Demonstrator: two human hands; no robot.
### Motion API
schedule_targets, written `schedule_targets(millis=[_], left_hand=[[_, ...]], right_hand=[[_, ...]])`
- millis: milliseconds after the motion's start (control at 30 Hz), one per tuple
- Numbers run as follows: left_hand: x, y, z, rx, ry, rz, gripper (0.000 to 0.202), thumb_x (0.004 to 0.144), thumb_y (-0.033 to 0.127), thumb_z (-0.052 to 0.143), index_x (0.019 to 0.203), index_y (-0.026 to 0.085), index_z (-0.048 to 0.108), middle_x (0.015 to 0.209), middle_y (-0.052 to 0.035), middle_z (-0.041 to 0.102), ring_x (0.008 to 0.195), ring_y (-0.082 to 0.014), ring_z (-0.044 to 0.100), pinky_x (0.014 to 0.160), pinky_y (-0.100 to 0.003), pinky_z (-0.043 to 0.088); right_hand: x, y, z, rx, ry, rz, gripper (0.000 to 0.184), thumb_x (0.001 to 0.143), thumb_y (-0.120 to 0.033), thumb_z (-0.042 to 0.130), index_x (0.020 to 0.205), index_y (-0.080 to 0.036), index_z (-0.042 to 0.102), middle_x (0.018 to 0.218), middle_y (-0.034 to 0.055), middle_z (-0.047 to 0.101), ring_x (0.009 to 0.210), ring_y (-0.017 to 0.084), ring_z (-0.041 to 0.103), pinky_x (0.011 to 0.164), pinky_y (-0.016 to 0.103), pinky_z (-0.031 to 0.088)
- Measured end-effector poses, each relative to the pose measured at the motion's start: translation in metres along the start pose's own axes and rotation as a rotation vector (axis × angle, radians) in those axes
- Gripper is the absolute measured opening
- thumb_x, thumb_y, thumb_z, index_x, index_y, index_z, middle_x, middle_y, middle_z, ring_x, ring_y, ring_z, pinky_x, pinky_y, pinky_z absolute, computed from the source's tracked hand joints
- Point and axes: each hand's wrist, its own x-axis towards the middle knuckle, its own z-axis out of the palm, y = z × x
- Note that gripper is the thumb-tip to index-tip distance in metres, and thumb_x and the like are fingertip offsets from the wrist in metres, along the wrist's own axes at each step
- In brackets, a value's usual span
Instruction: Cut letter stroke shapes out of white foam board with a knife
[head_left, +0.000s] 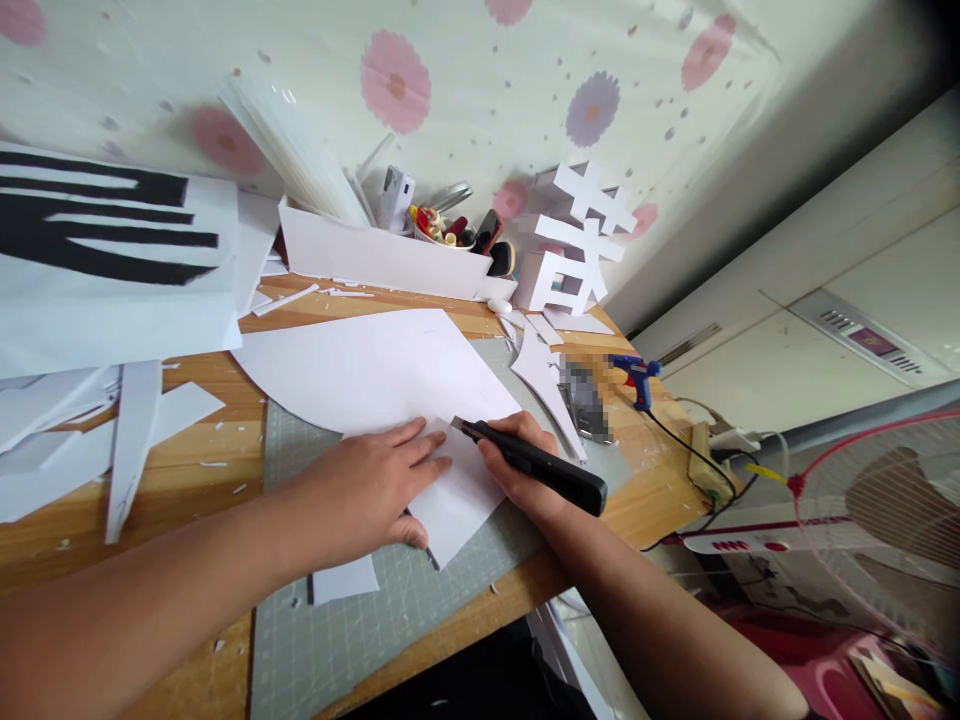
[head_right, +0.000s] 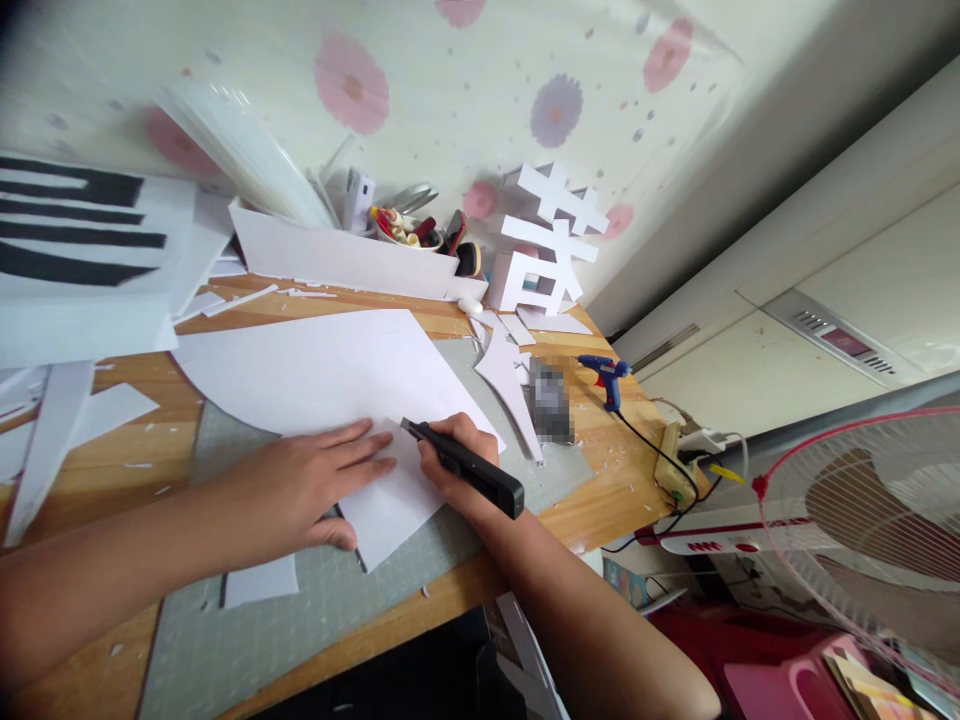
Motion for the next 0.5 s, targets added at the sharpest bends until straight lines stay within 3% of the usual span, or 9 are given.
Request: schedule_targets(millis=[333,500], left_hand=[[0.0,-0.003,0.002,0.035,-0.003,0.026,0.084,0.082,0.062,0.088,0.15,0.017,0.065,0.163,-0.0202,0.055,0.151,-0.0455,0.05,0.119,-0.053,0.049],[-0.002,-0.008,0.007,0.017,0.042,0.049,0.081,0.083,0.064,0.086,0.149,0.022,0.066,0.162,-0.0168,0.057,0.153,-0.0415,0.05,0.121,-0.049,0.047]], right_hand=[[-0.012,-0.007,-0.008,-0.015,0.004,0.021,0.008,0.086,-0.029,0.072,0.092,-0.028,0.067,0.076,-0.0018,0.075,0.065,0.017,0.071,0.062,0.03,0.057],[-0.021,-0.004,-0.011,-0.023,0.017,0.004,0.007,0.085,-0.026,0.071,0.09,-0.028,0.066,0.073,-0.0026,0.073,0.062,0.016,0.069,0.061,0.029,0.056]])
